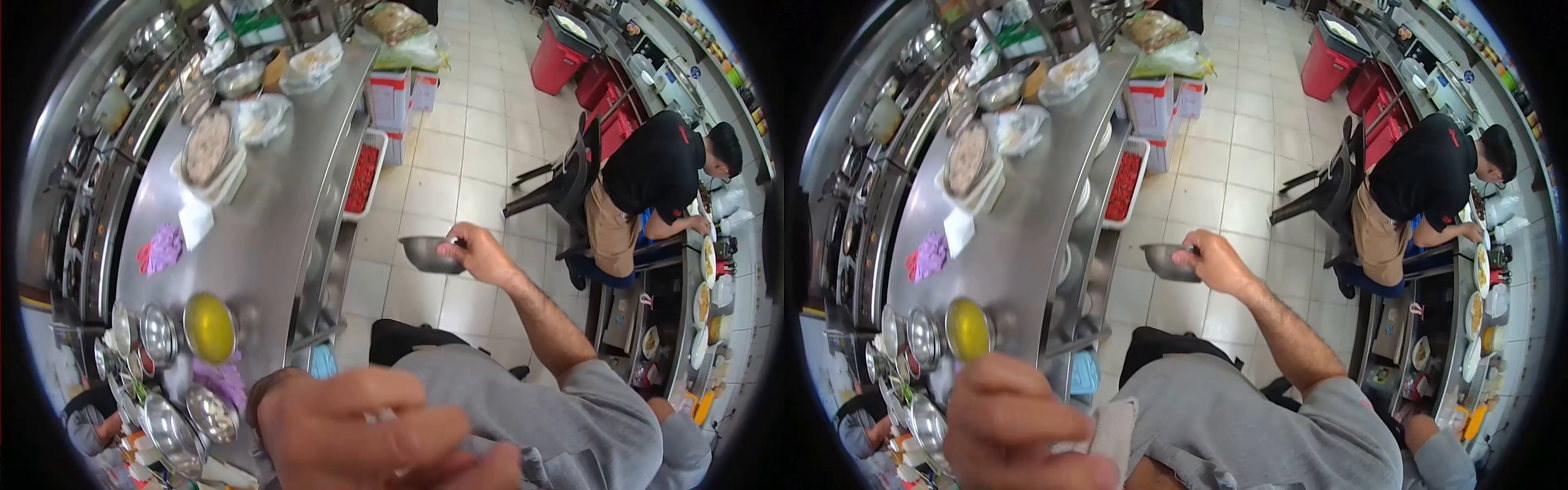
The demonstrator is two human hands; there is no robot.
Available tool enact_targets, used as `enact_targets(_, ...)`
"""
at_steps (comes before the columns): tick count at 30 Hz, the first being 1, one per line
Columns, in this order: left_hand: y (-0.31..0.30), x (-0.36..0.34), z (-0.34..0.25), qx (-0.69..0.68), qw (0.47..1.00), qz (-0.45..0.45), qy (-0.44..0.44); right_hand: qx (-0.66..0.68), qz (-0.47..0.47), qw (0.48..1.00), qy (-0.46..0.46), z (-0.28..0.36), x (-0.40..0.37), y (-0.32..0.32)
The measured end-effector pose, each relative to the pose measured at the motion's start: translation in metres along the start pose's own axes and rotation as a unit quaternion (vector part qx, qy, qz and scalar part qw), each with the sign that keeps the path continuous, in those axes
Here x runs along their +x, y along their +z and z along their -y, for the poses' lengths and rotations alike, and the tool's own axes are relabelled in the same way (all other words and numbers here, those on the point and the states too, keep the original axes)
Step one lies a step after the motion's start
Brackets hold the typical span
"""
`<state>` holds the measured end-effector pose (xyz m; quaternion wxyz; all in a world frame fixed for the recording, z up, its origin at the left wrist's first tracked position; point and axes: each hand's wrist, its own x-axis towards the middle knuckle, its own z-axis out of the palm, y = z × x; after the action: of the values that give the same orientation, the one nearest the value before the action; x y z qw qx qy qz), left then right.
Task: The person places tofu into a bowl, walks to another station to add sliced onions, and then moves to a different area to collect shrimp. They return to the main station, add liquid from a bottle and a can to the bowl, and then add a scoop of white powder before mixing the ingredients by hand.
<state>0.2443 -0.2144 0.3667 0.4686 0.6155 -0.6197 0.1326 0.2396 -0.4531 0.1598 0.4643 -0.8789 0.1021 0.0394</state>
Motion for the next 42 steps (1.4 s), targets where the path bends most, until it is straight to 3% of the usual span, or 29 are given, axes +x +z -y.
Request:
enact_targets(3,0.004,0.042,0.039,0.047,0.997,0.036,0.041,0.026,-0.030,0.999,-0.006,-0.025,0.035,-0.033)
enact_targets(4,0.010,0.058,0.061,0.016,0.985,0.065,0.160,0.009,-0.030,1.000,0.002,-0.030,0.049,-0.048)
enact_targets(5,0.020,0.058,0.080,0.012,0.984,0.071,0.163,0.013,-0.035,0.999,0.005,-0.042,0.064,-0.060)
enact_targets(7,0.045,0.050,0.128,0.010,0.991,-0.134,0.024,0.009,-0.068,0.997,0.024,-0.065,0.096,-0.092)
enact_targets(9,0.041,0.073,0.205,0.051,0.993,-0.077,0.067,0.005,-0.074,0.996,0.039,-0.086,0.123,-0.131)
enact_targets(10,0.084,0.088,0.246,0.028,0.946,-0.322,0.023,0.000,-0.084,0.996,0.038,-0.097,0.134,-0.152)
enact_targets(11,0.087,0.102,0.284,-0.056,0.957,-0.279,-0.061,-0.005,-0.094,0.995,0.037,-0.106,0.146,-0.172)
enact_targets(12,0.102,0.101,0.327,-0.192,0.928,-0.284,-0.144,-0.004,-0.103,0.994,0.039,-0.113,0.158,-0.195)
enact_targets(14,0.145,0.133,0.392,-0.220,0.893,-0.252,-0.303,-0.044,-0.152,0.986,0.044,-0.127,0.174,-0.234)
enact_targets(16,0.188,0.162,0.449,-0.255,0.882,-0.128,-0.376,-0.028,-0.180,0.981,0.070,-0.138,0.195,-0.271)
enact_targets(19,0.235,0.223,0.513,-0.219,0.914,0.052,-0.338,-0.009,-0.223,0.967,0.125,-0.164,0.241,-0.325)
enact_targets(22,0.272,0.278,0.579,-0.155,0.928,0.085,-0.327,-0.048,-0.237,0.964,0.114,-0.204,0.298,-0.377)
enact_targets(25,0.303,0.316,0.653,-0.125,0.930,0.037,-0.345,-0.071,-0.258,0.964,0.003,-0.251,0.373,-0.431)
enact_targets(29,0.322,0.372,0.730,-0.158,0.881,-0.033,-0.445,-0.105,-0.190,0.974,-0.058,-0.267,0.492,-0.500)
enact_targets(34,0.341,0.445,0.839,-0.179,0.848,-0.102,-0.489,-0.152,-0.073,0.976,-0.135,-0.274,0.642,-0.577)
enact_targets(37,0.375,0.485,0.924,-0.205,0.828,-0.151,-0.500,-0.179,-0.076,0.960,-0.201,-0.300,0.729,-0.625)
enact_targets(42,0.444,0.585,1.070,-0.218,0.826,-0.078,-0.514,-0.169,-0.072,0.967,-0.178,-0.342,0.848,-0.726)
